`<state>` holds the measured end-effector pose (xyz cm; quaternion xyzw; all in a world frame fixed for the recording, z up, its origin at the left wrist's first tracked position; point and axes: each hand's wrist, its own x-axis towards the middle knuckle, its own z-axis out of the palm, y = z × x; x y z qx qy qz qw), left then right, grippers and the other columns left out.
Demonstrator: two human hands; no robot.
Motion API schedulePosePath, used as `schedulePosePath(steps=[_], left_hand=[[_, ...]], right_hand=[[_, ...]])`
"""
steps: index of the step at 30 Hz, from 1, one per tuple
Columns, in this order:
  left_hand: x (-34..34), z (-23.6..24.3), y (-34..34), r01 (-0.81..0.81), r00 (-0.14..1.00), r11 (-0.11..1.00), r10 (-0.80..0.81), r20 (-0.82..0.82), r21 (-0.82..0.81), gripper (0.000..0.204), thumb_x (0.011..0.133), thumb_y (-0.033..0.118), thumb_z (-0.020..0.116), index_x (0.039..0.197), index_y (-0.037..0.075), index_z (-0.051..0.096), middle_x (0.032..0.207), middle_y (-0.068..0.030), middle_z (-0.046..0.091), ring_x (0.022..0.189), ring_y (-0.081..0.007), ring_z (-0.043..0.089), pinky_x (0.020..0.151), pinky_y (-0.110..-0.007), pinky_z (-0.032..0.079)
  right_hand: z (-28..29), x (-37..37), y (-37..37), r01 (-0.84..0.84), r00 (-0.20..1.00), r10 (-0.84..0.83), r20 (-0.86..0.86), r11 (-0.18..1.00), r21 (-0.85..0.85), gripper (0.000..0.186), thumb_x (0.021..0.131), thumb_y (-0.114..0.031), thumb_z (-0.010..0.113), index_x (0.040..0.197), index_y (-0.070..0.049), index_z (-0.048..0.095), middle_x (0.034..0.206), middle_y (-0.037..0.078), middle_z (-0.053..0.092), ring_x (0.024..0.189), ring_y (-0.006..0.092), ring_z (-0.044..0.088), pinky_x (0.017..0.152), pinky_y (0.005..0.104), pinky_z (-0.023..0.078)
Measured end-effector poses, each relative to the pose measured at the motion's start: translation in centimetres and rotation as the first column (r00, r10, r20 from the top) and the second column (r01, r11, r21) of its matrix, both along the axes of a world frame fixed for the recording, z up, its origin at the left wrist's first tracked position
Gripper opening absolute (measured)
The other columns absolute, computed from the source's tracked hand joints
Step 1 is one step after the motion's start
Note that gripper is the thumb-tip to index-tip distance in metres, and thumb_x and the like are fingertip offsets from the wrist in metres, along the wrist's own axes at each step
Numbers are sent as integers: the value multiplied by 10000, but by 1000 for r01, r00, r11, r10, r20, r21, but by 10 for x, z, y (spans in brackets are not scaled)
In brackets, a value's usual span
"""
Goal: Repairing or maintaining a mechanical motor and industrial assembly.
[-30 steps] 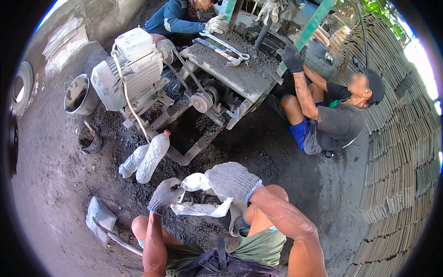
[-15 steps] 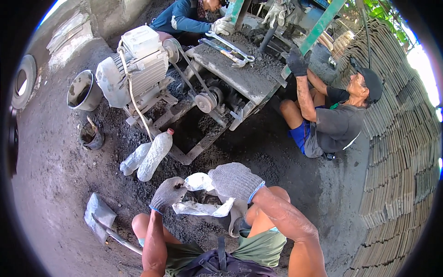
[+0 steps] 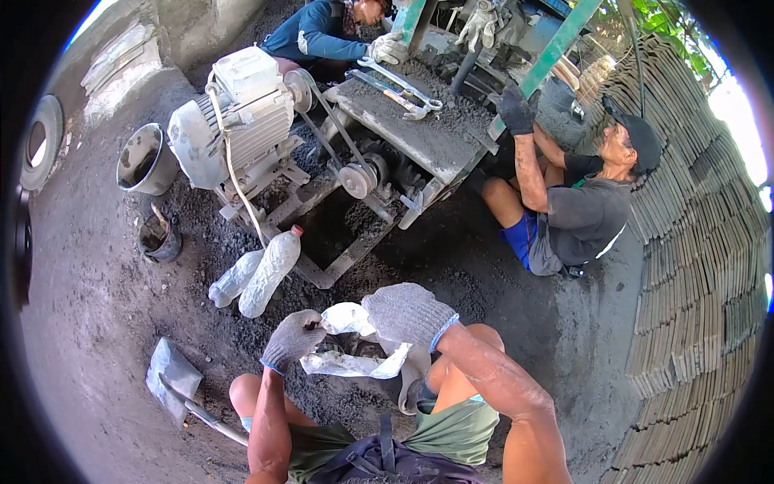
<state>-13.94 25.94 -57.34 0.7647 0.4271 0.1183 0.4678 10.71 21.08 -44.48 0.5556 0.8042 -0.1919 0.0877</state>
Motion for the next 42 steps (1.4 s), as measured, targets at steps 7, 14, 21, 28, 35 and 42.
schedulePosePath(steps=[7,14,21,28,35,42], left_hand=[[-1,6,0,13,1000,1000,-13,-15,13,248,798,254,639,923,43,673,867,-177,655,833,-367,658,705,-437,512],[-2,9,-1,9,1000,1000,-9,-5,9,243,795,246,634,919,40,670,853,-177,653,824,-367,658,705,-438,513],[-2,6,-2,4,1000,1000,-4,-16,6,244,797,249,631,923,42,661,851,-179,651,821,-369,657,701,-441,511],[-2,4,0,18,1000,999,-19,9,33,232,809,245,631,916,41,658,842,-177,646,807,-367,654,688,-439,505],[-2,6,2,17,1000,1000,-17,12,12,235,811,251,639,924,47,666,856,-177,654,805,-371,658,683,-438,509],[-2,7,2,22,1000,1000,-22,1,1,243,814,261,637,925,48,672,858,-174,655,802,-368,660,688,-442,511]], right_hand=[[1,-1,1,5,1000,-5,14,1000,-11,270,934,-270,536,1011,-49,671,833,181,667,788,362,679,667,492,537],[-8,2,-1,3,1000,-1,-26,999,53,251,918,-261,549,975,-56,681,808,176,667,767,366,677,657,495,534],[-4,-1,0,3,1000,-3,-17,999,36,244,916,-258,549,970,-59,681,811,177,668,767,367,676,659,495,533],[-3,-2,1,3,1000,-2,-15,999,40,244,913,-255,550,974,-57,680,818,180,666,777,370,675,666,492,535],[-6,0,3,8,1000,-7,-20,999,40,239,907,-248,550,976,-58,677,810,173,661,768,364,674,662,488,535],[-2,-3,3,11,999,-11,39,1000,0,263,918,-267,543,996,-53,676,831,176,667,771,363,676,661,481,537]])
